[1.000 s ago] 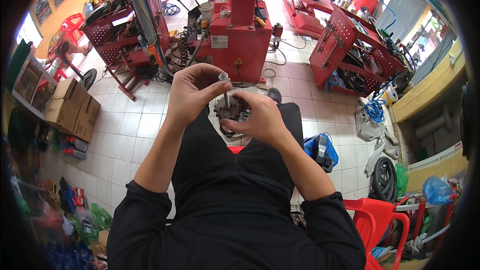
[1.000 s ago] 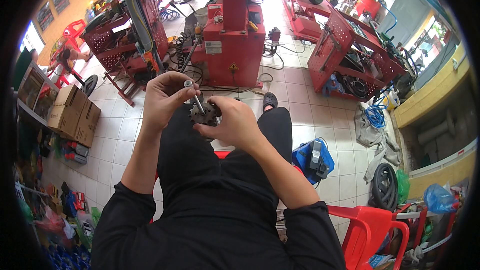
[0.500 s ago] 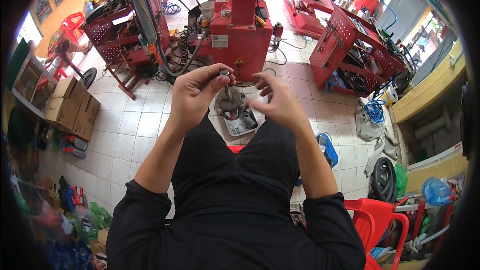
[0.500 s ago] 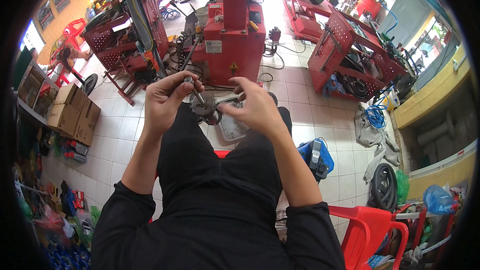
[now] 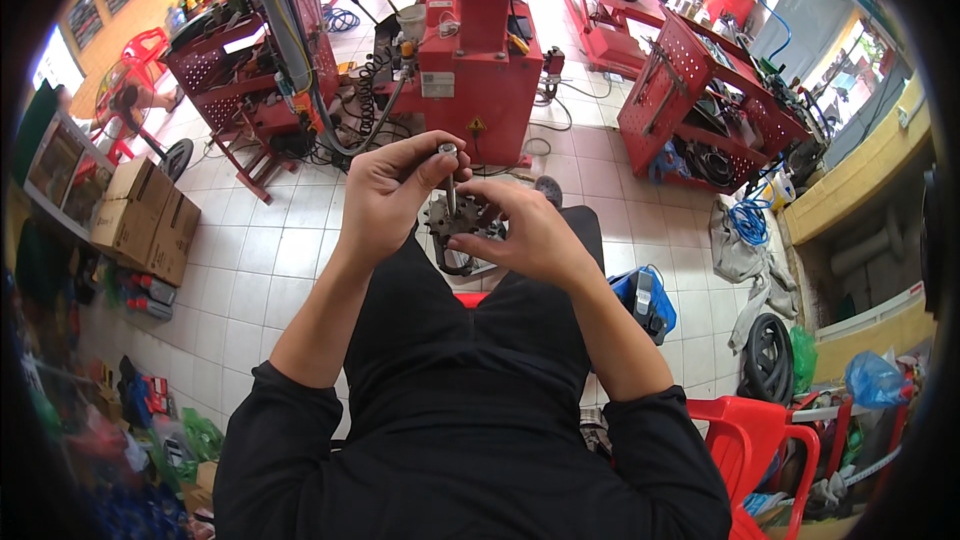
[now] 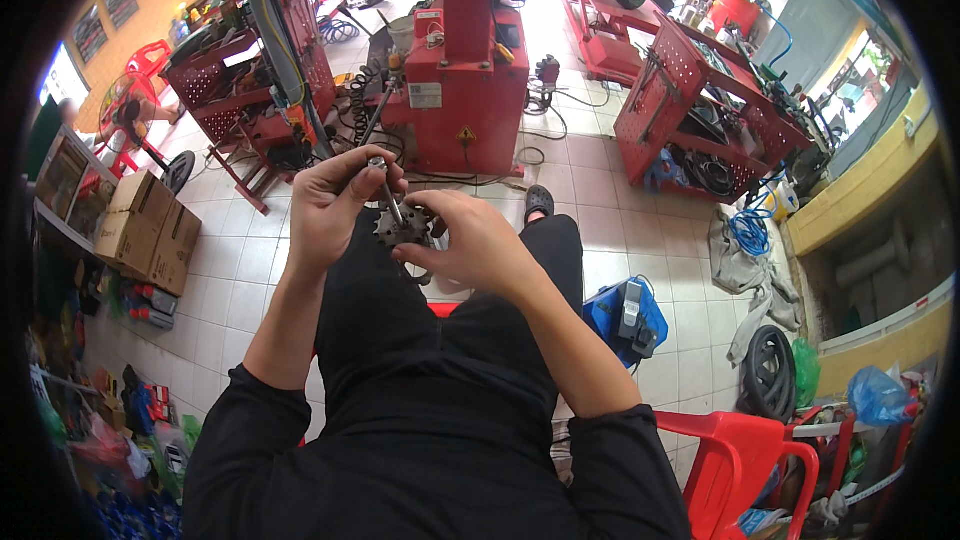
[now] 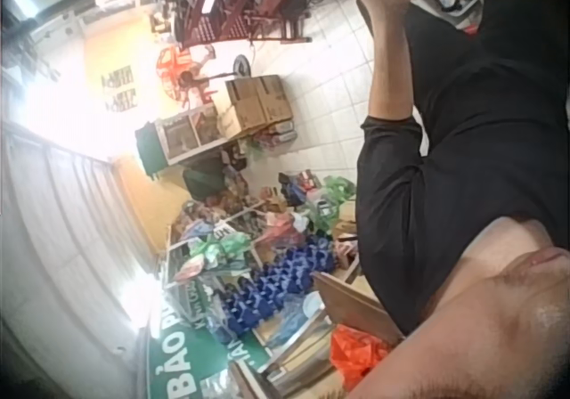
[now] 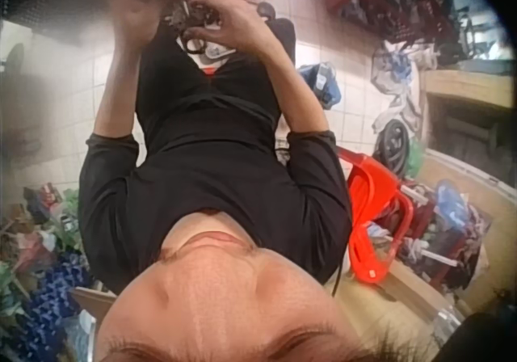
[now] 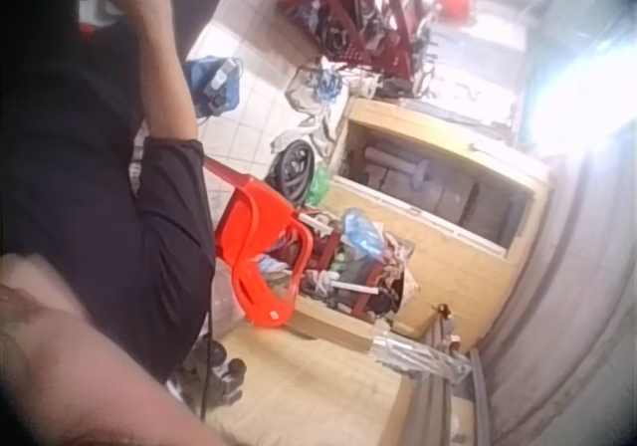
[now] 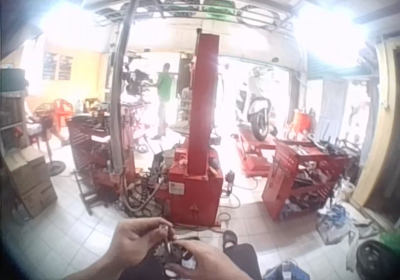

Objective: The person sits on a chair and assembles a mechanical component, likely a motorcycle sprocket, by hand. They insert a metal pin into the sprocket, then place a washer and a small metal clip onto the pin to secure it.

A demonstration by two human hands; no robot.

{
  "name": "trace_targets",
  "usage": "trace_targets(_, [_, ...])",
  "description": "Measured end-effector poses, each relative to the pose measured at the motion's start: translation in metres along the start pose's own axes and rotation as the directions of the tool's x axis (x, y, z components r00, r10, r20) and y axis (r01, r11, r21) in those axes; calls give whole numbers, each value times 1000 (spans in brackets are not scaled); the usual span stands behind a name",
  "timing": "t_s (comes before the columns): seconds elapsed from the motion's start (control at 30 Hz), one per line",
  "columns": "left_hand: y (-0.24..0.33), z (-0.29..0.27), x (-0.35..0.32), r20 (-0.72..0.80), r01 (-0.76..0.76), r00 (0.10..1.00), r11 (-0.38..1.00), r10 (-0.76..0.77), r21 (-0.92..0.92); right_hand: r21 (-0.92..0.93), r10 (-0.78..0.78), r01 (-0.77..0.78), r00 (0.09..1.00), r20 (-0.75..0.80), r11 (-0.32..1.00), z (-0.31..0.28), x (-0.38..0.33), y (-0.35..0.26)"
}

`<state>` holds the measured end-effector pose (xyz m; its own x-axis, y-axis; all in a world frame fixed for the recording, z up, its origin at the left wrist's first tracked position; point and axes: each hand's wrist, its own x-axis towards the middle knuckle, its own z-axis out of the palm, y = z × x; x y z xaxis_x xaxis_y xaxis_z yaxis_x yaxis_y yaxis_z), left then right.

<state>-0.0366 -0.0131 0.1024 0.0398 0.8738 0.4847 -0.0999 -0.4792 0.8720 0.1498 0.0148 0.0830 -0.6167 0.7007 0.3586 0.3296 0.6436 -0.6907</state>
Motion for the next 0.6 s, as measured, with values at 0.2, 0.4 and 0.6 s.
trace_targets(0.2, [2, 0, -1, -3, -4, 1000, 1000, 4, 0, 11, 53, -53, 999, -11, 999, -13, 1, -9])
trace_targets(0.4, [0, -3, 1, -2, -6, 1000, 1000, 6, 8, -9, 227, -241, 926, -302, 971, -31, 5, 29])
trace_targets(0.6, [1, 0, -1, -42, 24, 999, 996, -27, -82, -48, -27, 26, 1000, -17, 999, -13, 0, 0])
